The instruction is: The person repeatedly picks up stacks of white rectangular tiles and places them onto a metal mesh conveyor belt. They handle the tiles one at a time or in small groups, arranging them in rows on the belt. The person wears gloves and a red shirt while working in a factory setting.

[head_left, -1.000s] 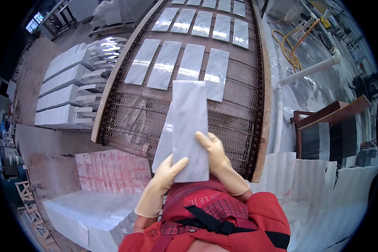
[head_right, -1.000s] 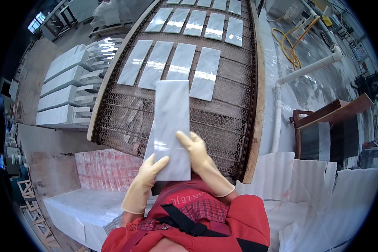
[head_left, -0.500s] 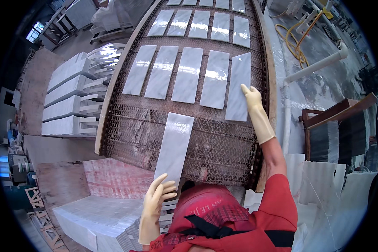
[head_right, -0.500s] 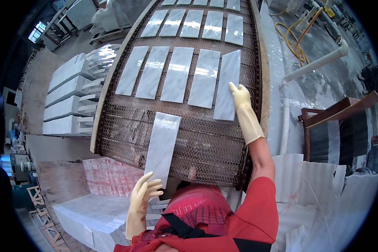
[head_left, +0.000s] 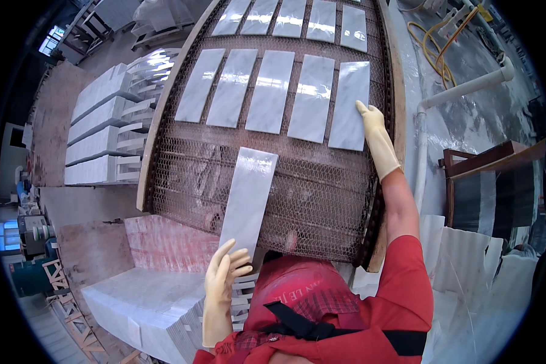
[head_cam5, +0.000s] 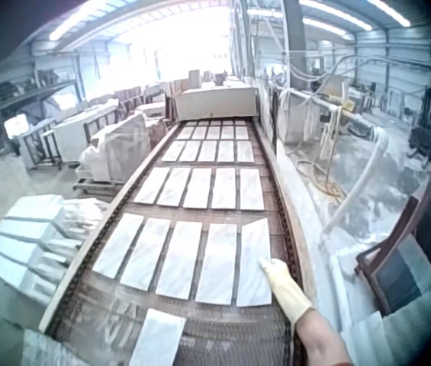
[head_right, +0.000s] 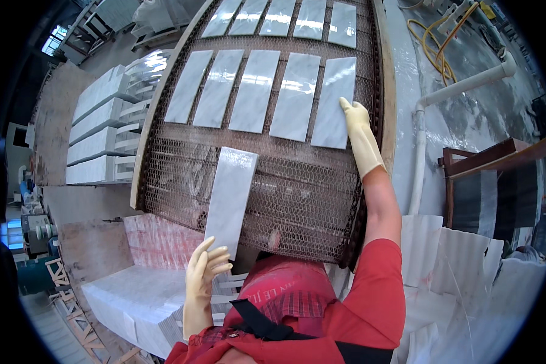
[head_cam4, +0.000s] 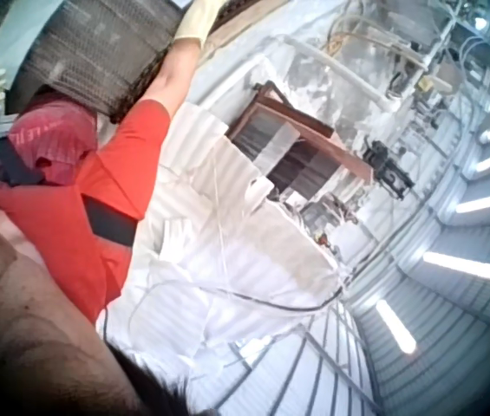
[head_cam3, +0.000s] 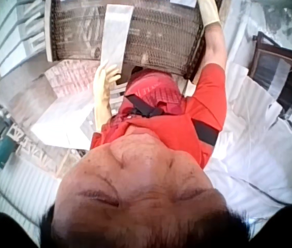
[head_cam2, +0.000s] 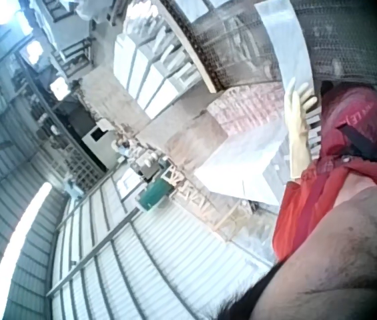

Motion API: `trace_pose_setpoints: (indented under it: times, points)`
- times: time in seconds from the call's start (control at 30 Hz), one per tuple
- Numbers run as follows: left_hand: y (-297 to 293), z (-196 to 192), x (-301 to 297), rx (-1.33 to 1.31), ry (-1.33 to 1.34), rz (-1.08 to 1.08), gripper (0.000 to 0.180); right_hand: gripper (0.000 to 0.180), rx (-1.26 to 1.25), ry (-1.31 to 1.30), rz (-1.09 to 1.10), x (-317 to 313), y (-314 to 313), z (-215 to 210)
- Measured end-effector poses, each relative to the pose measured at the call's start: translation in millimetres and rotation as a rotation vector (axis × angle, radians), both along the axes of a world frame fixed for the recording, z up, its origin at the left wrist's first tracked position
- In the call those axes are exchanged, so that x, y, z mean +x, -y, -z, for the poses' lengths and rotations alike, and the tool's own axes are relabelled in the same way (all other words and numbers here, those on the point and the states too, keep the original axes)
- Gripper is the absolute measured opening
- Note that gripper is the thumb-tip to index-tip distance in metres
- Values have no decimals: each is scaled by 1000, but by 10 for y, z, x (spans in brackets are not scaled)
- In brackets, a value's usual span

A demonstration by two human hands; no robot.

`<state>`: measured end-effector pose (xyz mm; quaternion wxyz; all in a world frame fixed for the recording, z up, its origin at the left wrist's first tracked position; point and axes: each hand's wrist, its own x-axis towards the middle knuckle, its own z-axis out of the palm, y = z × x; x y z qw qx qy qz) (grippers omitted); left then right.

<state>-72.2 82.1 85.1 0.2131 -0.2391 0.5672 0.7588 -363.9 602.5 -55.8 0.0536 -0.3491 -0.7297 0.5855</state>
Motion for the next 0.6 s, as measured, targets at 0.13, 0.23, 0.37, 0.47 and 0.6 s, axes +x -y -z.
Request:
trace_pose_setpoints:
  times: [0.13,0.23,0.37,0.47,0.6]
  points:
    - [50,14,32,-97,-35,-57,46,47,446,176,1,147,75,-248]
    - [97,76,11,-228,-92,-92,45,44,542,34,-45,519,308,-537]
    - [-35,298,-210,-717,-495,1,53,43,309,55,-124,1198,1083,-1076]
    - [-45,625,-544,-1094,-763,263,61,38,16,161,-321,1730,1669,-1170]
    - [-293,995,-608,-1295,-775,314,67,38,-486,306,-527,2328,2387,-1009]
